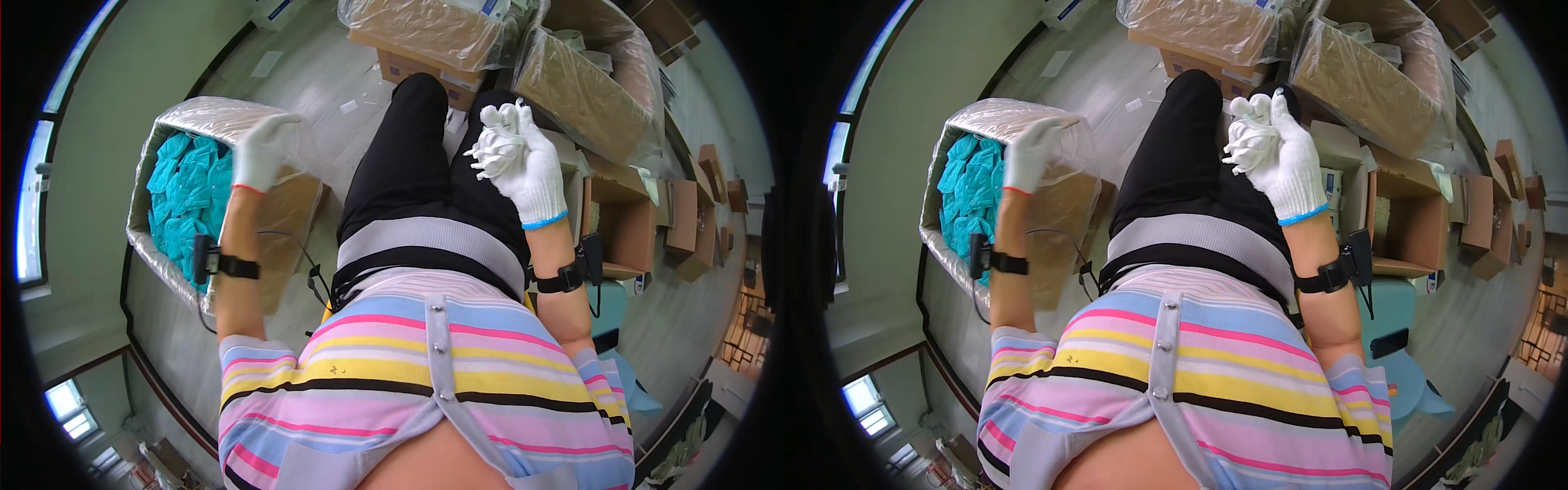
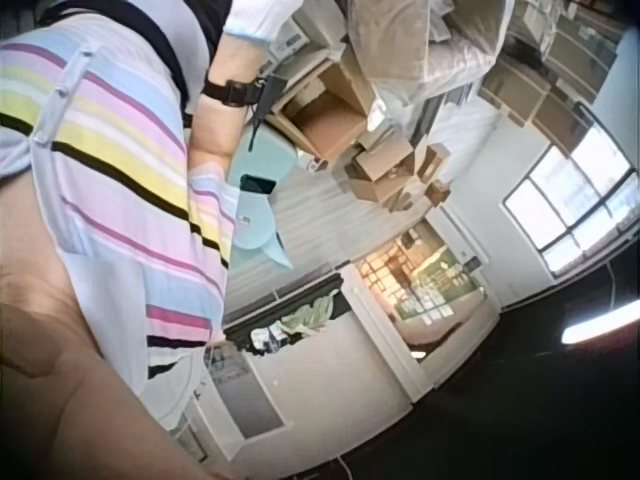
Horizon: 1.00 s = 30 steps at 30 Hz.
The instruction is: Unpacking medical masks from plastic packaging and preparing them for distribution or use.
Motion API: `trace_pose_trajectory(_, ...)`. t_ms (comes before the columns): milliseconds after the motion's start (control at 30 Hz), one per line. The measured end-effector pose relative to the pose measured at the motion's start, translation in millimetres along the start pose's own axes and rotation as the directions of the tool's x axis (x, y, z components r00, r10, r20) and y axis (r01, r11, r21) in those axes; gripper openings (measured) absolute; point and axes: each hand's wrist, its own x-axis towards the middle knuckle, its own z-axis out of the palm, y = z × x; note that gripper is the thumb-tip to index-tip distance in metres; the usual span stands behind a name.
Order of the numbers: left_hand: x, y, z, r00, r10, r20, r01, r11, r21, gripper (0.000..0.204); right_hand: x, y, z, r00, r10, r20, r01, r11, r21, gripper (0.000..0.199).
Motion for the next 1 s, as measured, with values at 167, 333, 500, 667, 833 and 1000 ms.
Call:
trace_pose_trajectory(167, 1.1, 135.5, 92.5, 0.951, 0.192, 0.241, -0.048, 0.865, -0.499, 0.031, -3.6, -5.0, 0.4, 0.998, 0.049, 0.04, -0.052, 0.993, 0.102, 0.03)
trace_pose_trajectory(333, -1.1, 187.4, 123.4, 0.932, 0.273, 0.237, -0.146, 0.885, -0.442, 0.031, -5.4, -3.1, 11.7, 0.986, 0.007, -0.168, 0.021, 0.985, 0.169, 0.03)
trace_pose_trajectory(500, -6.3, 193.5, 144.4, 0.962, 0.177, 0.207, -0.106, 0.943, -0.315, 0.021, -4.2, -0.1, 3.0, 0.984, -0.025, -0.176, 0.055, 0.984, 0.167, 0.031)
trace_pose_trajectory(667, -6.7, 188.4, 145.5, 0.909, 0.316, 0.273, -0.306, 0.949, -0.08, 0.011, -5.1, -1.1, -7.7, 0.977, -0.089, -0.192, 0.082, 0.996, -0.045, 0.03)
trace_pose_trajectory(833, -13.8, 177.4, 144.5, 0.865, 0.32, 0.386, -0.155, 0.902, -0.402, 0.016, -9.0, -13.5, -11.1, 0.991, -0.098, -0.09, 0.1, 0.995, 0.026, 0.032)
trace_pose_trajectory(1000, -13.8, 182.9, 129.3, 0.759, 0.131, 0.638, 0.547, 0.403, -0.734, 0.037, -19.0, -17.6, -0.3, 0.996, -0.049, 0.081, 0.069, 0.96, -0.273, 0.03)
